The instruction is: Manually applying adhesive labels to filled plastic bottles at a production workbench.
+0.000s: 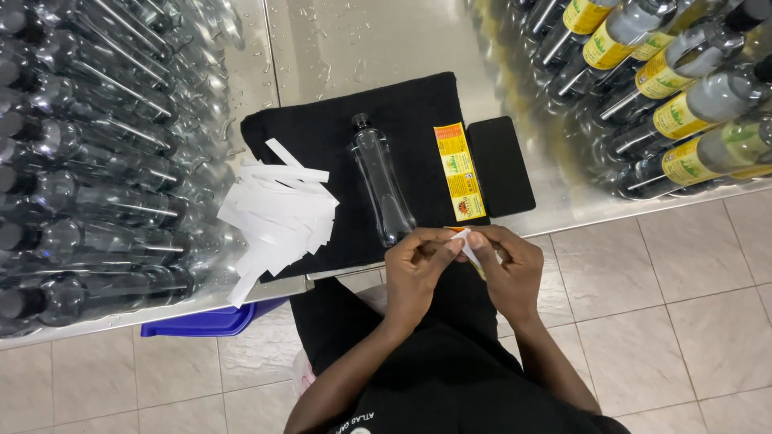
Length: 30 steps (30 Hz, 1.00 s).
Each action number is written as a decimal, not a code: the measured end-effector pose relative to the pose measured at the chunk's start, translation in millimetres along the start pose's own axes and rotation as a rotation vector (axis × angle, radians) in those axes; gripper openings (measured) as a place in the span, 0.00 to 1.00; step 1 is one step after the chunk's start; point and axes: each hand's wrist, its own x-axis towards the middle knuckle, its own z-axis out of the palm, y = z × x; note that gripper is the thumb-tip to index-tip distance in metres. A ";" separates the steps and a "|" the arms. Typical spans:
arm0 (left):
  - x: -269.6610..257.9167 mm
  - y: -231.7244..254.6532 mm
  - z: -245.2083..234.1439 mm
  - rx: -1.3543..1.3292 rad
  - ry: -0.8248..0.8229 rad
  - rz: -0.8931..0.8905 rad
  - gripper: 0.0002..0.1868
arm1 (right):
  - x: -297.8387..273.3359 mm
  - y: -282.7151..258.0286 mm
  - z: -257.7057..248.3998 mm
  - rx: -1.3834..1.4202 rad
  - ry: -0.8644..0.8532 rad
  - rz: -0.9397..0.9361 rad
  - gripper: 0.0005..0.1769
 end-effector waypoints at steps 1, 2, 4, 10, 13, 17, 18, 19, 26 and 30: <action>-0.4 -1.8 -0.5 0.000 -0.002 0.001 0.10 | -1.4 5.7 -0.3 0.000 0.002 -0.001 0.09; -1.6 -3.7 -0.8 -0.007 -0.004 0.003 0.10 | -3.7 11.2 -1.1 -0.012 0.020 0.000 0.10; -2.5 -11.1 -2.3 -0.014 -0.003 0.002 0.10 | -6.1 19.3 -0.6 -0.025 0.036 0.005 0.12; 2.8 -32.1 -17.9 -0.038 0.070 0.021 0.10 | -3.4 37.6 -5.1 -0.174 0.211 -0.214 0.13; 9.9 -28.4 -30.4 -0.077 0.204 0.033 0.13 | -13.0 30.6 -4.4 -0.109 0.205 -0.182 0.13; 20.4 1.9 -40.8 -0.138 0.346 0.088 0.13 | -24.4 -1.7 -7.5 0.078 -0.089 0.092 0.15; 23.7 8.4 -42.7 -0.138 0.366 0.097 0.12 | -24.3 -9.6 -9.8 0.149 -0.241 0.202 0.16; 23.1 11.7 -42.7 -0.136 0.375 0.102 0.12 | -22.9 -6.4 -13.0 0.153 -0.251 0.199 0.16; 11.5 5.2 -22.6 -0.015 0.150 0.264 0.11 | 19.4 -9.4 -35.1 0.175 -0.114 -0.036 0.29; -0.2 11.3 -10.9 0.068 -0.021 0.258 0.09 | 25.6 -21.6 -22.6 0.165 -0.272 -0.149 0.22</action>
